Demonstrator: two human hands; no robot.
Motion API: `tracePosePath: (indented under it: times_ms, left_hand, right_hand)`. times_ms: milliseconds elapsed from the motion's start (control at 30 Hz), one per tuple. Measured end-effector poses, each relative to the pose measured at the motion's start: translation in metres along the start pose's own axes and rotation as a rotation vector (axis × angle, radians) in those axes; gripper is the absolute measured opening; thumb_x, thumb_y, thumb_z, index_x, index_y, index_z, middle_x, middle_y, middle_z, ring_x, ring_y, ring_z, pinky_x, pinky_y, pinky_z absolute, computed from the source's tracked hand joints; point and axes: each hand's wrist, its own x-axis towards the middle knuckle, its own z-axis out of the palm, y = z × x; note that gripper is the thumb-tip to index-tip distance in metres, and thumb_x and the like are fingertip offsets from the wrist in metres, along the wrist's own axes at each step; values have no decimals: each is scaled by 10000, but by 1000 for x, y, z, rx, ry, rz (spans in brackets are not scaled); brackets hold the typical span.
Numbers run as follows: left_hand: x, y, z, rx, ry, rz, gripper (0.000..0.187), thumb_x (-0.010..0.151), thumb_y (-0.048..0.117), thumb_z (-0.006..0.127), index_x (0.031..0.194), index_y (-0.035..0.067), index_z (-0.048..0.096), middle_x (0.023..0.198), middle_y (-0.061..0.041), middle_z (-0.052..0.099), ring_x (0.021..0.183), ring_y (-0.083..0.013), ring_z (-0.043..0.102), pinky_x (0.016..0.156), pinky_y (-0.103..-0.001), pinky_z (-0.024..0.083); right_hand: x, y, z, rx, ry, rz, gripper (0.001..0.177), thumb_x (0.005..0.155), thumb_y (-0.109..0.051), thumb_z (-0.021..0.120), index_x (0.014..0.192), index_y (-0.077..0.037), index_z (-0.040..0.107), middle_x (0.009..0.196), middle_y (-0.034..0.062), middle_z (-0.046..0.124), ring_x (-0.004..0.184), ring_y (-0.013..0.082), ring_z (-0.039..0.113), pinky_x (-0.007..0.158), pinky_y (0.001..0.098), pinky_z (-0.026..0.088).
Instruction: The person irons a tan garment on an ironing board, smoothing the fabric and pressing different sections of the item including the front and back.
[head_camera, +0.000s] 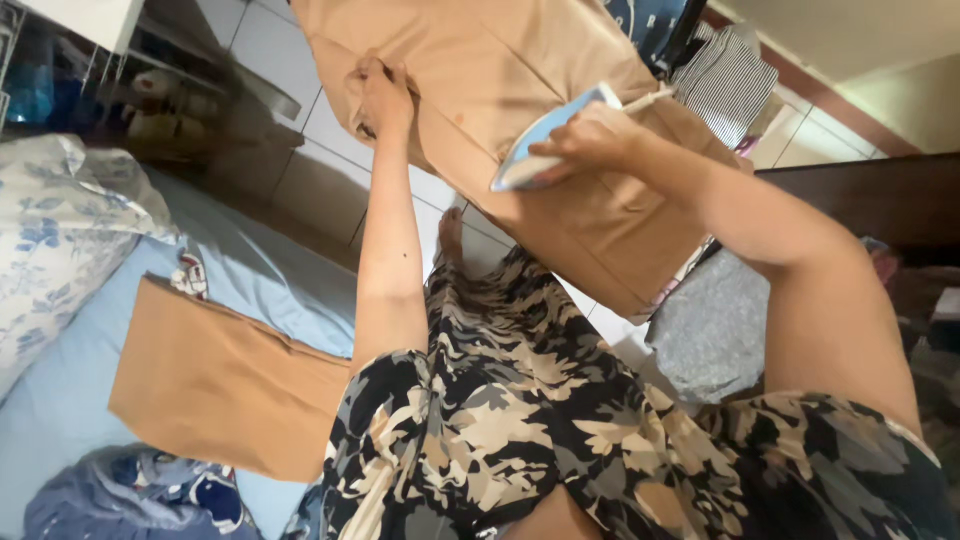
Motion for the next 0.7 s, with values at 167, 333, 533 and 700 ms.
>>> tracePosePath:
  times_ms: [167,333,533,700]
  left_hand:
    - [2,2,1,-117,114,151,294,967,288,717,1070,32,615,1280,-247,464,1050,-405,609,916,-432,527]
    - [-7,20,-25,-196,65,18,329,918,282,742,1095,45,598,1246,-228,437,1057,-354,543,920,-433,462]
    - [7,-1,-16,-227,146,201,382,927,242,790,1250,92,652,1141,-177,489,874,-266,600,718,-357,565]
    - [0,-7,-17,-532,-79,-54,357,916,218,736,1226,70,639,1090,-165,503,597,-197,598,548,-352,556]
  right_hand:
    - [-14,4,-12,34,-102,116,488,846,-638,698,1118,-244,793,686,47,688,543,248,660,491,377,506]
    - [-9,17,-10,48,-23,545,527,988,-647,695,1240,-188,755,743,109,700,622,269,693,591,392,544]
    - [38,12,22,-38,18,407,432,974,-599,687,1080,-183,735,709,101,696,620,294,692,553,421,535]
    - [37,0,16,-16,20,448,448,905,-606,702,1054,-187,759,631,140,679,577,329,689,537,436,548]
